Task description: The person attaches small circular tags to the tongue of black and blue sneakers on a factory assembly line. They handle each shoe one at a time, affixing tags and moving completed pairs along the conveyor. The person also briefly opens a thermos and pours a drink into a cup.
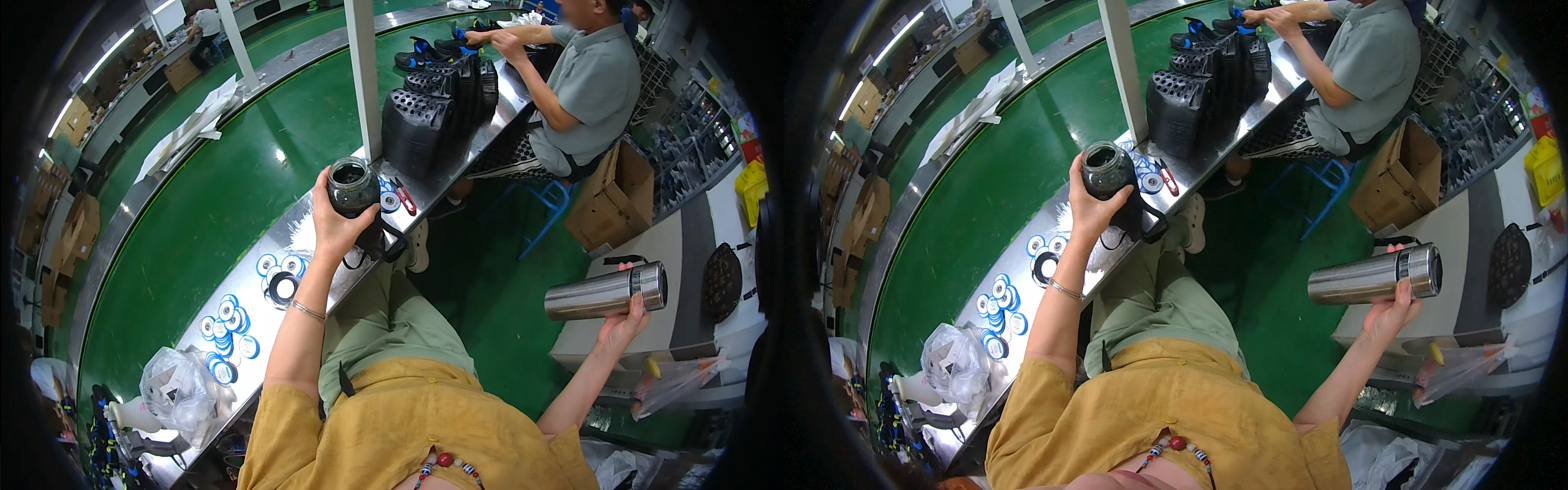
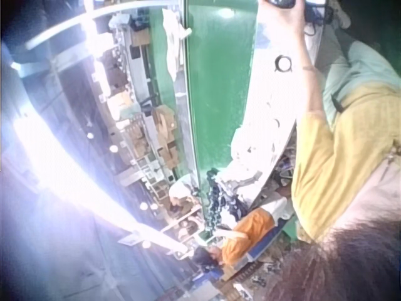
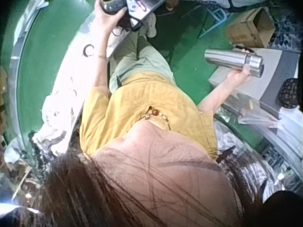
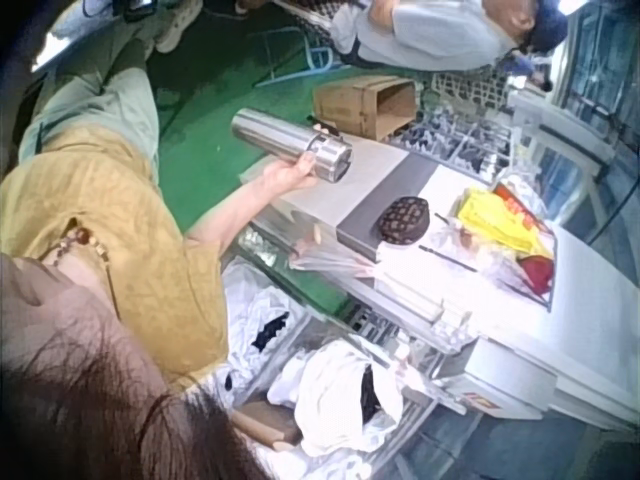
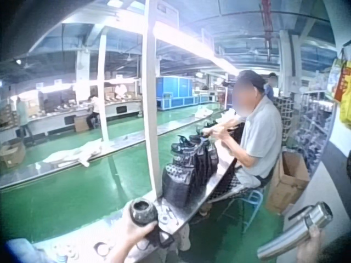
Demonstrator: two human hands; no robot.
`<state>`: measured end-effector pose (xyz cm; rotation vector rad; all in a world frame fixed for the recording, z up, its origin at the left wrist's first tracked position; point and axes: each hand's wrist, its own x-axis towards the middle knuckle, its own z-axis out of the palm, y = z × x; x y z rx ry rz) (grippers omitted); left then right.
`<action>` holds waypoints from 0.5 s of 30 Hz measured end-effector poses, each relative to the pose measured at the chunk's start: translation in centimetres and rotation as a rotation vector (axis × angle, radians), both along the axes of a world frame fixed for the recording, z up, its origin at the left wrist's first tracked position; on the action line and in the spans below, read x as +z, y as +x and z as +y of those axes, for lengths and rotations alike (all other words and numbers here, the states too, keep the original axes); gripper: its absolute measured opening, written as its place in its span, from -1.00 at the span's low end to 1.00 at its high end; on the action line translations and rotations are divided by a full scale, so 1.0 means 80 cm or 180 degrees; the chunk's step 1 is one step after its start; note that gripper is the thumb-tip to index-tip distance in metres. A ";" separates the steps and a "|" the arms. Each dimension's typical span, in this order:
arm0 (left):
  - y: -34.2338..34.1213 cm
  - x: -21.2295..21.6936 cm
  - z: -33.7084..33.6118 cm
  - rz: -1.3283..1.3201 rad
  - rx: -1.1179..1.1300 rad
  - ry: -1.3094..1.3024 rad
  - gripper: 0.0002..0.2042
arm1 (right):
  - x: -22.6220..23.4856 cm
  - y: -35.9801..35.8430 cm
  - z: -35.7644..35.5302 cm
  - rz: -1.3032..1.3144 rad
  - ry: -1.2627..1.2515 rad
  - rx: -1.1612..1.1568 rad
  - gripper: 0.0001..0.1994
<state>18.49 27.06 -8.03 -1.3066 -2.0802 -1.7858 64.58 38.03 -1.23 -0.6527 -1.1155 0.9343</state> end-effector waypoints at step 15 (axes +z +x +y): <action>0.016 0.002 -0.055 0.0440 0.0316 0.0315 0.08 | -0.003 -0.095 -0.041 -0.0196 0.0153 0.0873 -0.42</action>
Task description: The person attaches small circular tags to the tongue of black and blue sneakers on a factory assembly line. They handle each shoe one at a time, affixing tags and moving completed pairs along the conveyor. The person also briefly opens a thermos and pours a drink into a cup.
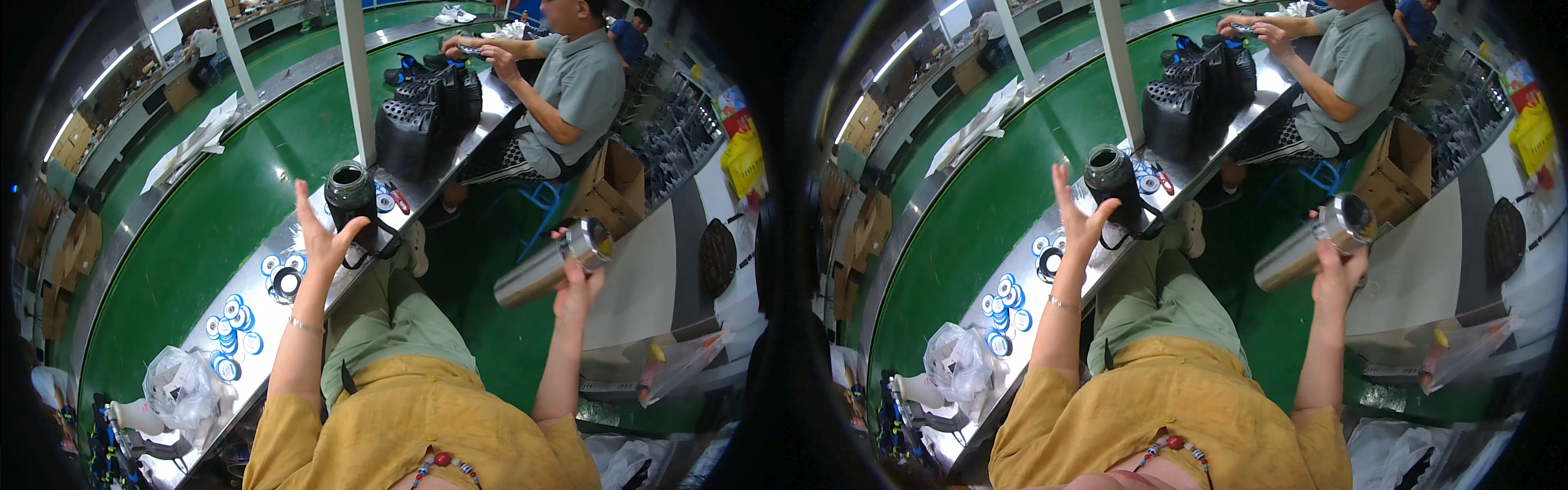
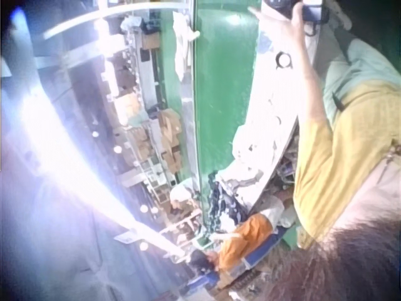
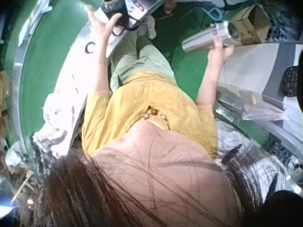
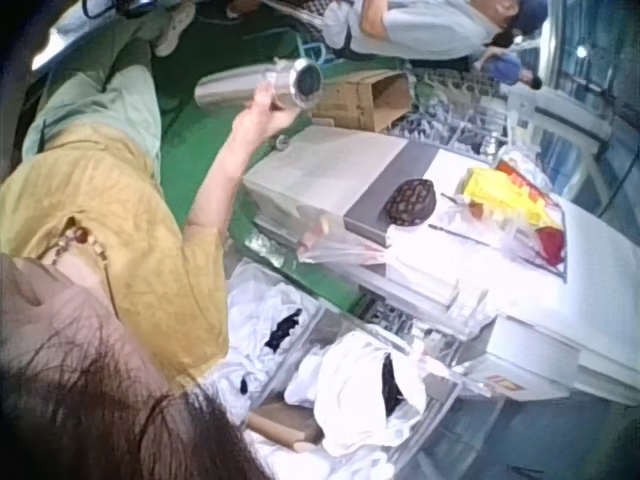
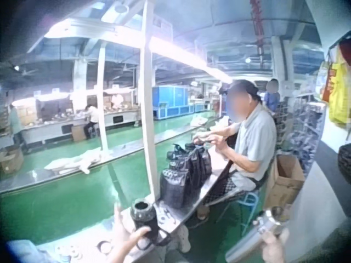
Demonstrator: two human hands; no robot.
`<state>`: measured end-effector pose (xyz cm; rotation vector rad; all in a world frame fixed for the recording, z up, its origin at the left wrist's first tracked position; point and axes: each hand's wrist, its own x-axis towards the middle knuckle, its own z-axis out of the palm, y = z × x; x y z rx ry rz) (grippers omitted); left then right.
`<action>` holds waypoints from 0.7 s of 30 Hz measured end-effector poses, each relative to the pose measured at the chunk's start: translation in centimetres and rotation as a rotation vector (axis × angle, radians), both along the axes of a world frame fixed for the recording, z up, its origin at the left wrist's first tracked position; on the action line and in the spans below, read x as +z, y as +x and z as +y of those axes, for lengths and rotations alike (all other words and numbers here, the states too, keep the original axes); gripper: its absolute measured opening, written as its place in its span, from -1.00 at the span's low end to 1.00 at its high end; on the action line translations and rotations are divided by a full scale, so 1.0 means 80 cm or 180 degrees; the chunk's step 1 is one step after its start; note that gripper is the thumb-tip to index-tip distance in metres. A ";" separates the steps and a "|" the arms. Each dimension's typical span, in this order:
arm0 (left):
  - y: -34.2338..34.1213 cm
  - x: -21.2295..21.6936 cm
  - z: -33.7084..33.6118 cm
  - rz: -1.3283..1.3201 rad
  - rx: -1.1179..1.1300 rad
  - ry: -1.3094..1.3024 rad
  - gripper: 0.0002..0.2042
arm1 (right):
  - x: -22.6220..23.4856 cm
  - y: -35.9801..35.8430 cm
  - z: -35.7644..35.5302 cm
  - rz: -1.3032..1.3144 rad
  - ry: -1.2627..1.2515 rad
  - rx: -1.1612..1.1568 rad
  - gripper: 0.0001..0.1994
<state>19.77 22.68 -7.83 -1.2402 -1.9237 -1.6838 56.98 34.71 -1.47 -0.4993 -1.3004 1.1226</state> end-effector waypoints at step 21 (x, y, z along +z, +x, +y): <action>0.179 0.004 0.049 -0.1344 -0.2366 -0.0836 -0.17 | 0.011 -0.137 0.003 -0.0280 0.0073 0.1567 -0.30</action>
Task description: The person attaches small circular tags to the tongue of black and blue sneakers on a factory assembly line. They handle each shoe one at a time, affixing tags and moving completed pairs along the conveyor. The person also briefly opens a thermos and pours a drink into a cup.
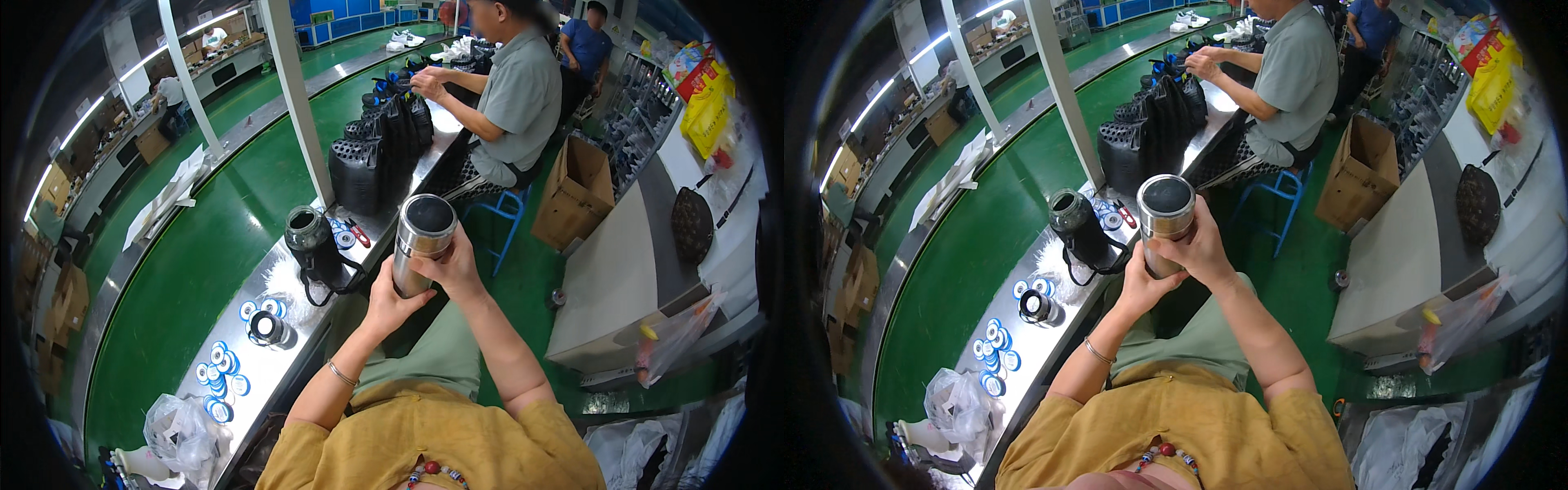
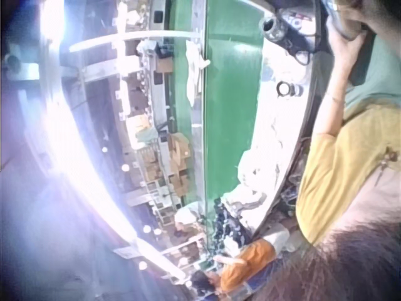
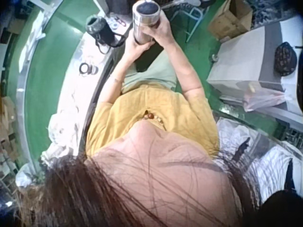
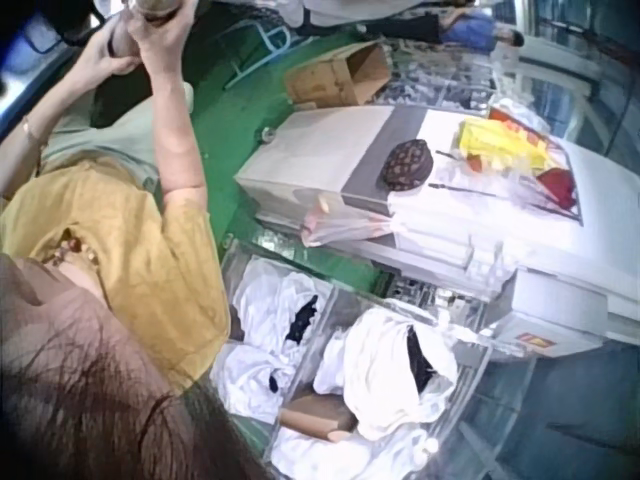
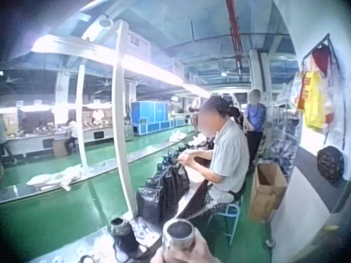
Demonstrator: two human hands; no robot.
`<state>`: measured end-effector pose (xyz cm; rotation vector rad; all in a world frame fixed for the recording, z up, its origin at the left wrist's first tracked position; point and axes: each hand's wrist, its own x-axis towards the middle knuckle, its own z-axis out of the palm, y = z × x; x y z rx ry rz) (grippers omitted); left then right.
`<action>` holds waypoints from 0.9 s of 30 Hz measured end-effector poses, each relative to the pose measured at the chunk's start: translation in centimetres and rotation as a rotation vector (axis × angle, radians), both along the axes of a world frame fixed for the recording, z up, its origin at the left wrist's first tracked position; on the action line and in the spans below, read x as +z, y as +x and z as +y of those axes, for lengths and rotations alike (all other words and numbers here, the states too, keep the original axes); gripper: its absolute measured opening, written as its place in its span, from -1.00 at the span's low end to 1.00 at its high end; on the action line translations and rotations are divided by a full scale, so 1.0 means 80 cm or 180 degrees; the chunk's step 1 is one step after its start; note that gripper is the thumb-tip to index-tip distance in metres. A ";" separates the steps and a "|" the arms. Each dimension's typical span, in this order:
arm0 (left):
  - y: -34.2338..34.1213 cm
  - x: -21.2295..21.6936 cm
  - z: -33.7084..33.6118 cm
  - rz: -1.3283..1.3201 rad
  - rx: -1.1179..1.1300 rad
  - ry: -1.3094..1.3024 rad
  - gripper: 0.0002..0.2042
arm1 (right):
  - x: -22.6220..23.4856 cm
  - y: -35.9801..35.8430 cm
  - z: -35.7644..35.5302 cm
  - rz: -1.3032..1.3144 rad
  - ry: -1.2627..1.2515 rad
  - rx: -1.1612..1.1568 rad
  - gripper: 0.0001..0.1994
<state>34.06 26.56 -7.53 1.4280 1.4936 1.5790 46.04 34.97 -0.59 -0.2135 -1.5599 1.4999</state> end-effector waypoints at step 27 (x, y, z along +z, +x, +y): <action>-0.085 0.228 0.081 0.2724 -0.1035 0.0127 -0.45 | -0.043 -0.042 0.067 -0.0752 0.0755 -0.0232 -0.28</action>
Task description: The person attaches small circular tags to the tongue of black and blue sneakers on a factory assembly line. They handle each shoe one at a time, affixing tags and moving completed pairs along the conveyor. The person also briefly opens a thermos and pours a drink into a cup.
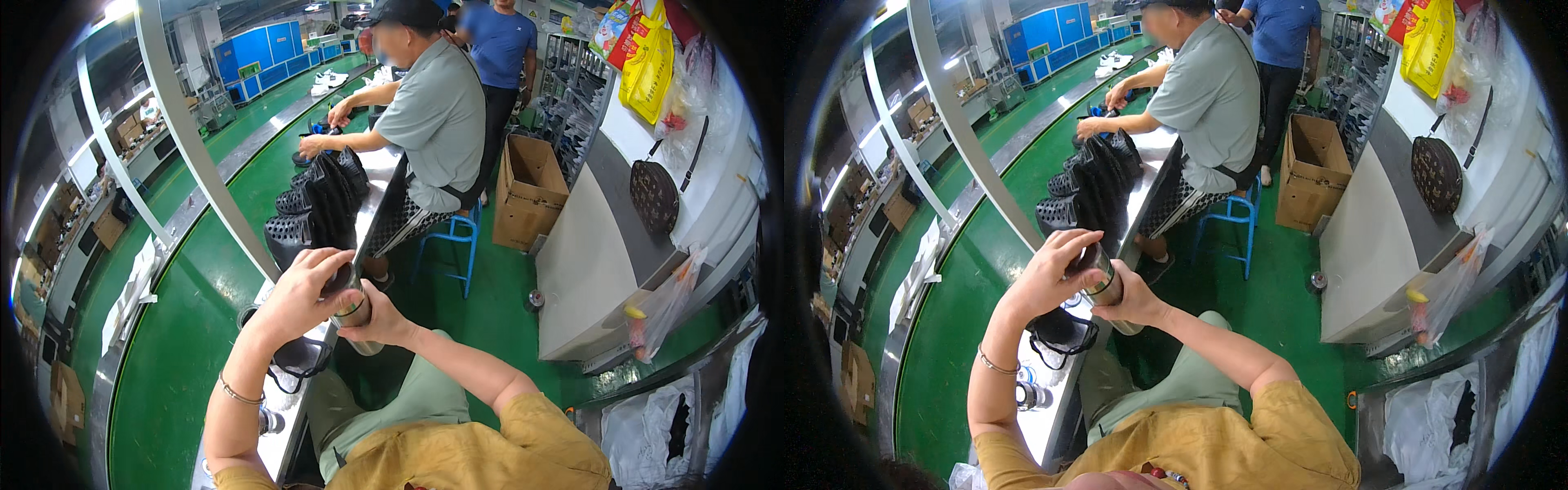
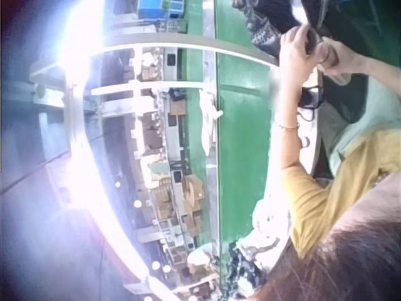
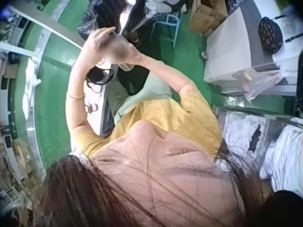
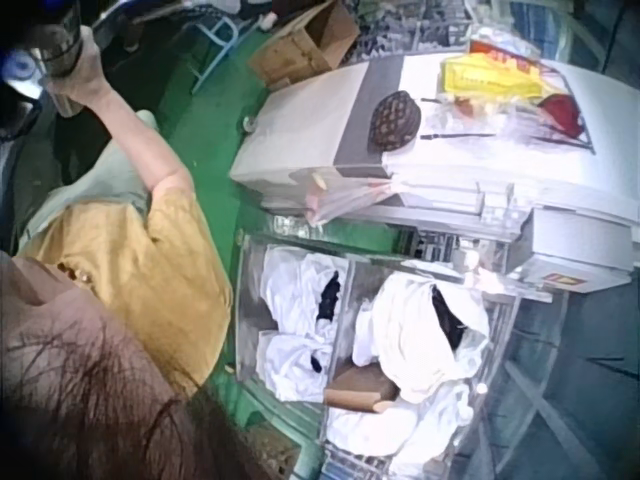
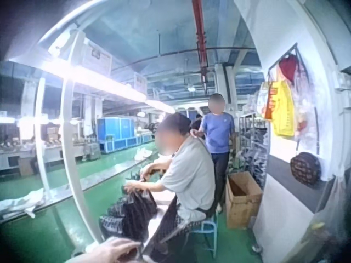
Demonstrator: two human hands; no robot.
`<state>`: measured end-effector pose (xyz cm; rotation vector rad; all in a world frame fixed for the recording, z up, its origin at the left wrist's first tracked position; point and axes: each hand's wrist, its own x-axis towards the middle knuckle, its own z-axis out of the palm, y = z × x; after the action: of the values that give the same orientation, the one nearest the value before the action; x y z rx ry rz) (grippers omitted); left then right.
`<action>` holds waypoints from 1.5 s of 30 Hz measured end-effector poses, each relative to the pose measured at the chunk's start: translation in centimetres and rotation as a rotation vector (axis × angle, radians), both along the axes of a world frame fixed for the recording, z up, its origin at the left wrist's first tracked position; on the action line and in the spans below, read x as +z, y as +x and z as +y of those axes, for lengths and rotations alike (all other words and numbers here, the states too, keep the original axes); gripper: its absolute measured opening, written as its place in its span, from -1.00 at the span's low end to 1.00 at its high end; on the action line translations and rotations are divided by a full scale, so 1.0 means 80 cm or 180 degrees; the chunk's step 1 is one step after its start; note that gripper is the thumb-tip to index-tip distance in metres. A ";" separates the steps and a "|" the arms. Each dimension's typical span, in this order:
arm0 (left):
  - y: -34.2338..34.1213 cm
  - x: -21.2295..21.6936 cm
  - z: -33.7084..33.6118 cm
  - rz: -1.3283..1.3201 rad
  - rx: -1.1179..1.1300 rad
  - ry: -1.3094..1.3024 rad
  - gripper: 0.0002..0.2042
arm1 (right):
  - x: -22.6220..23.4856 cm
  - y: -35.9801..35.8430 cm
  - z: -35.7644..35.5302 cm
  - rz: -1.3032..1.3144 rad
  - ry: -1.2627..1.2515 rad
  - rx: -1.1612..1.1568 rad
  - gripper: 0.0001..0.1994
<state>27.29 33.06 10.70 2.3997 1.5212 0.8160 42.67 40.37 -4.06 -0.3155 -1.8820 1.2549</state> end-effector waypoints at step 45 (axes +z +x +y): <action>-0.047 -0.016 0.078 0.0392 0.0442 -0.0326 -0.20 | -0.022 -0.044 0.066 -0.0010 0.0329 -0.0473 -0.29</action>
<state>23.50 39.27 9.44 2.3301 1.7477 0.6086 39.17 45.65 -5.83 -0.3945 -1.8822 1.0551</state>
